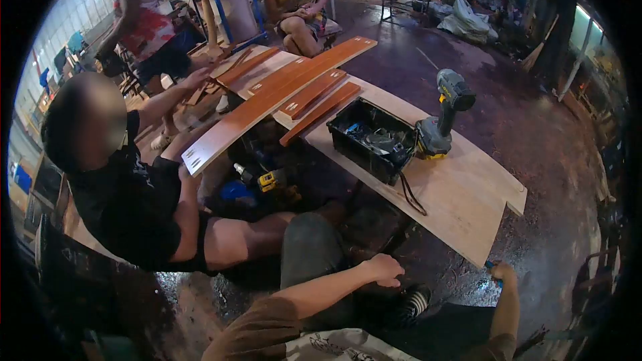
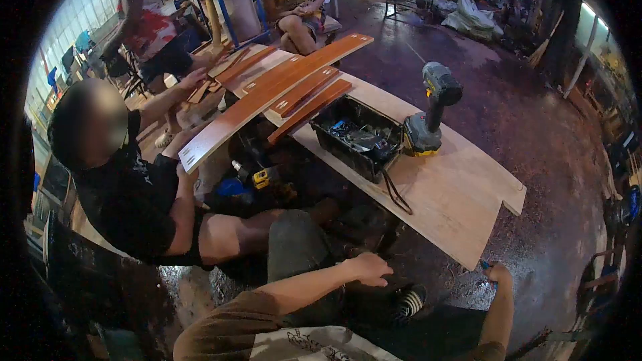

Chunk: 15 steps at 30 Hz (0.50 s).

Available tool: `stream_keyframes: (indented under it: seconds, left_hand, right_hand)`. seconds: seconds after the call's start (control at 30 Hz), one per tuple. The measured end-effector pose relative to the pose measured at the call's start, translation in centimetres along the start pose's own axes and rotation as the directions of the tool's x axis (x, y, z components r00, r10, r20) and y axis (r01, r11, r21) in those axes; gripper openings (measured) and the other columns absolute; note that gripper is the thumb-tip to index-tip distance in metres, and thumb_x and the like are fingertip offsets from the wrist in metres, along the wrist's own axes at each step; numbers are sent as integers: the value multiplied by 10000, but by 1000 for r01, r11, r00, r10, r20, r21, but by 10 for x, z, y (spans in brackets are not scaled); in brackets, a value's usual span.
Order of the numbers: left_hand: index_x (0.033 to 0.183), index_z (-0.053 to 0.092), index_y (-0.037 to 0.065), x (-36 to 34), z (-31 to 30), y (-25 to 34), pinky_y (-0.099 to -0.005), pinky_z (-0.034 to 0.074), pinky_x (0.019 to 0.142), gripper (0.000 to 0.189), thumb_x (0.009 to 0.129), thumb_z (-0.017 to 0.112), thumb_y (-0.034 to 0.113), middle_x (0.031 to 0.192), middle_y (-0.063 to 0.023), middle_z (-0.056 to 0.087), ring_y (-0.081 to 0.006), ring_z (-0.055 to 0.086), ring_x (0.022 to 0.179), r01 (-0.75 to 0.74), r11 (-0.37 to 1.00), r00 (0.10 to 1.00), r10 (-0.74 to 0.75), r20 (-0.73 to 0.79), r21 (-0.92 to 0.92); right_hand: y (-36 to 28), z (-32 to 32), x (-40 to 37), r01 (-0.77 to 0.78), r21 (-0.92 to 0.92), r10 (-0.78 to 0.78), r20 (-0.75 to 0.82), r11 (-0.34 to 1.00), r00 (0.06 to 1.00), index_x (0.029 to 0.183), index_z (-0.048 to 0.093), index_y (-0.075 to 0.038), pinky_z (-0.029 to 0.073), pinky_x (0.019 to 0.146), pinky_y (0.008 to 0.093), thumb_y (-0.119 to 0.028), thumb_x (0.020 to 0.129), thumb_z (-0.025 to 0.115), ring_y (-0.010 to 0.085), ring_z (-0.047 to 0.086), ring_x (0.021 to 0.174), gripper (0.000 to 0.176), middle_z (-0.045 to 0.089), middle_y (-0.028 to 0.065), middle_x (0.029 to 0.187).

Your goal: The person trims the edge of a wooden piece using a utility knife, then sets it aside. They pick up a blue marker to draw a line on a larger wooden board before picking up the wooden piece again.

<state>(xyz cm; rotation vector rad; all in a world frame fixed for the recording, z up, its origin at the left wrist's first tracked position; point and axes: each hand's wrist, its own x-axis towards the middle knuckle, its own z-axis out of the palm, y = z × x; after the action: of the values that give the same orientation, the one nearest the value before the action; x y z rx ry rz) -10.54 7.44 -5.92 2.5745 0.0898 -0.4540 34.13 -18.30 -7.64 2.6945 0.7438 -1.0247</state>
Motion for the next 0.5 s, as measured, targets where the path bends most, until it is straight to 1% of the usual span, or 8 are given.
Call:
stream_keyframes:
  seconds: [0.07,0.1,0.17,0.23,0.27,0.4,0.47,0.5]
  left_hand:
    - [1311,625,105,-1,-2,1,-481,517,959,517,910,616,430,1192,-172,688,-355,644,1135,13,1000,1000,-13,20,1]
    - [1306,629,104,0,-1,0,-482,520,954,514,910,615,432,1181,-171,693,-355,648,1130,16,1000,1000,-16,11,-3]
    - [1300,633,102,1,2,-2,-483,523,950,512,910,614,434,1171,-171,698,-355,652,1124,19,1000,1000,-19,3,-7]
    - [1293,658,139,3,8,-4,-480,538,929,513,880,649,444,1147,-159,714,-347,677,1093,14,1000,999,-14,-47,-2]
    - [1293,658,139,3,10,-4,-480,538,929,513,880,649,444,1147,-159,714,-347,677,1093,13,1000,999,-13,-46,-2]
    - [1267,669,128,2,4,-2,-478,542,916,504,872,649,440,1129,-166,718,-349,680,1079,28,1000,999,-28,-27,2]
    - [1255,675,123,2,0,0,-477,543,912,499,870,647,439,1121,-168,719,-350,682,1071,32,999,999,-32,-11,6]
    - [1291,644,114,2,-1,0,-482,519,954,513,897,628,441,1160,-174,702,-359,656,1117,33,999,999,-33,22,8]
  right_hand:
    - [10,7,15,-16,119,11,43,993,999,1235,652,-69,530,471,408,-182,901,676,238,654,574,354,686,147,762]
    - [12,8,18,-16,118,11,44,993,999,1235,652,-69,530,471,408,-182,901,676,238,654,574,354,686,147,762]
    - [15,9,23,6,111,-12,57,994,998,1151,670,-50,538,472,412,-188,903,685,233,649,570,285,668,147,760]
    - [9,5,15,-6,132,-1,53,991,999,1131,676,-45,543,474,414,-180,902,682,229,645,567,266,663,148,752]
    - [6,4,9,-18,154,10,47,988,999,1110,682,-40,549,476,416,-173,901,680,224,641,565,247,658,149,743]
    - [12,7,16,-42,158,37,31,986,999,1133,684,-50,538,479,399,-170,891,677,216,636,553,270,663,137,744]
    - [-3,-4,-7,14,185,-20,30,983,999,1150,688,-58,518,474,390,-161,863,702,213,627,541,306,663,122,732]
    - [-1,-4,-4,12,186,-18,28,982,999,1150,688,-58,518,474,390,-161,863,702,213,627,541,306,663,122,732]
